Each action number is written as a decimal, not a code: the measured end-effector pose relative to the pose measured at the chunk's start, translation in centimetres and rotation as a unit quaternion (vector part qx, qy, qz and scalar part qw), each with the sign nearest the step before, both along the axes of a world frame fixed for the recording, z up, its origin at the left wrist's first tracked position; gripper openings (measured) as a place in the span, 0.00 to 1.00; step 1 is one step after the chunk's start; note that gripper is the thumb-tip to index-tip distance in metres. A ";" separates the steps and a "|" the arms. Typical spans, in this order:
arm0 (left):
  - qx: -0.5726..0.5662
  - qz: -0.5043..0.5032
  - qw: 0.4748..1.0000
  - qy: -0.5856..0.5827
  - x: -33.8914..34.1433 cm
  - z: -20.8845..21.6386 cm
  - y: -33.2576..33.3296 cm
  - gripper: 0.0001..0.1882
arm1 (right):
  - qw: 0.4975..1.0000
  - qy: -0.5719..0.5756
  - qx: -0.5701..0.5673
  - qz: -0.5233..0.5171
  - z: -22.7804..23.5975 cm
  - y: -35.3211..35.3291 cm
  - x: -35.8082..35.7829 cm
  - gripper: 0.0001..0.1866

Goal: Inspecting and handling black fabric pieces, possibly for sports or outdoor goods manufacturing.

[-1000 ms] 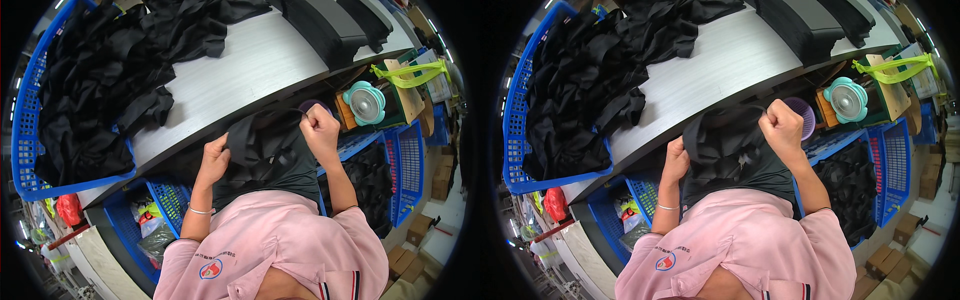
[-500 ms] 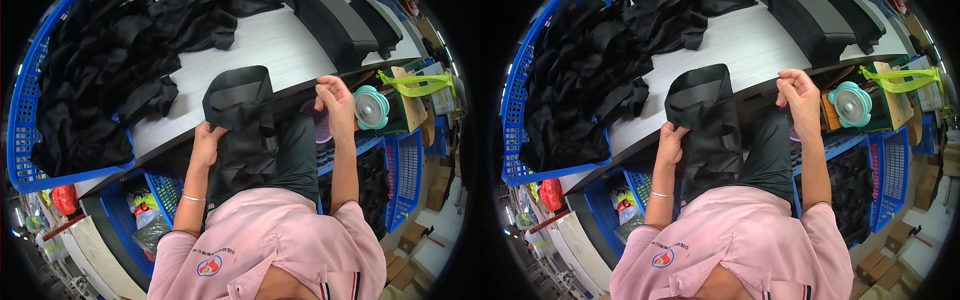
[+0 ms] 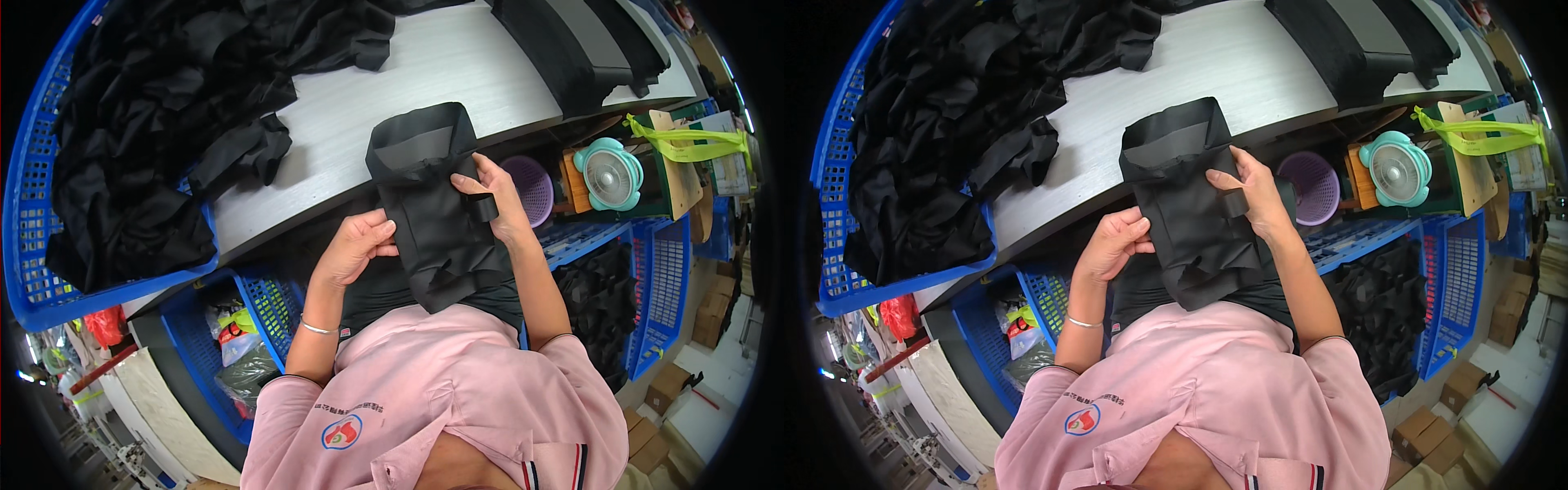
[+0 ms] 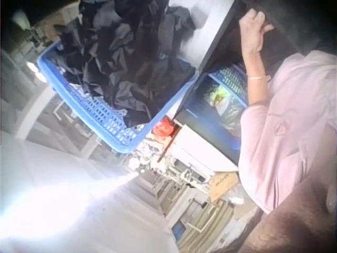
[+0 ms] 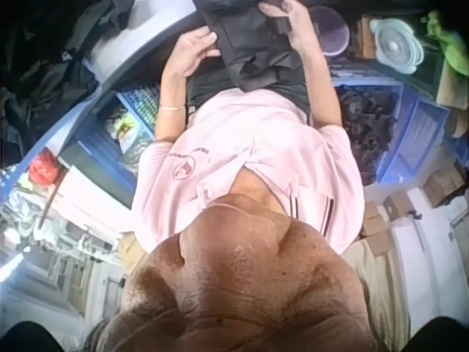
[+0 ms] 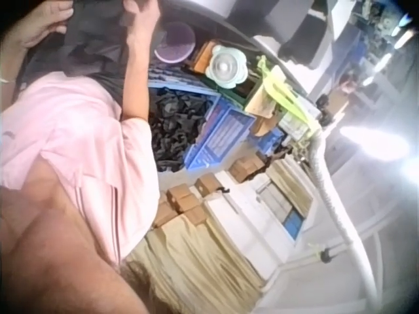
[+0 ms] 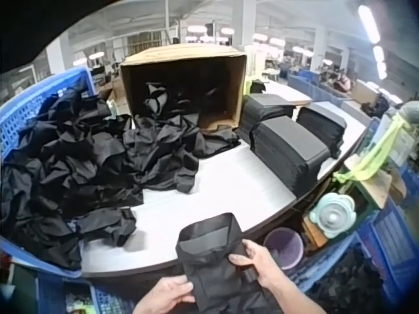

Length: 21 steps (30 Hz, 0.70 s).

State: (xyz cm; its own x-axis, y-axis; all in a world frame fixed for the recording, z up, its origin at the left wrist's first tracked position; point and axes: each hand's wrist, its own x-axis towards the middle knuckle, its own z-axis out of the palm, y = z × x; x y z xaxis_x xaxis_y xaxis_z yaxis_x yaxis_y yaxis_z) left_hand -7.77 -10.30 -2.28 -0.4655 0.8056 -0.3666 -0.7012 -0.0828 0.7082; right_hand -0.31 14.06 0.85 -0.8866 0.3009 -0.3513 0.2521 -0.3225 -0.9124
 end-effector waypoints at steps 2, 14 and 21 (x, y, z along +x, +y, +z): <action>-0.054 0.042 0.998 0.003 0.5 -1.2 0.3 0.09 | 0.998 0.048 0.028 0.009 -0.7 -0.3 0.2 0.34; -0.143 0.279 0.946 0.084 1.3 -2.6 1.1 0.08 | 0.927 0.046 0.360 0.089 -1.4 -3.0 2.6 0.36; -0.180 0.266 0.938 0.130 1.1 -2.1 1.7 0.13 | 0.911 0.159 0.377 -0.052 -2.1 -4.5 1.3 0.23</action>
State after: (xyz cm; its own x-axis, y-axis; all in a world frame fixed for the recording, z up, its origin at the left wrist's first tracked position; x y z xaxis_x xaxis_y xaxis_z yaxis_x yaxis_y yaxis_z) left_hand -6.64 -8.58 -4.34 -0.8777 0.2795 -0.3893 -0.4286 -0.0942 0.8986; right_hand 0.96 9.61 -1.27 -0.8602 0.4387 0.2600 -0.0605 0.4184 -0.9062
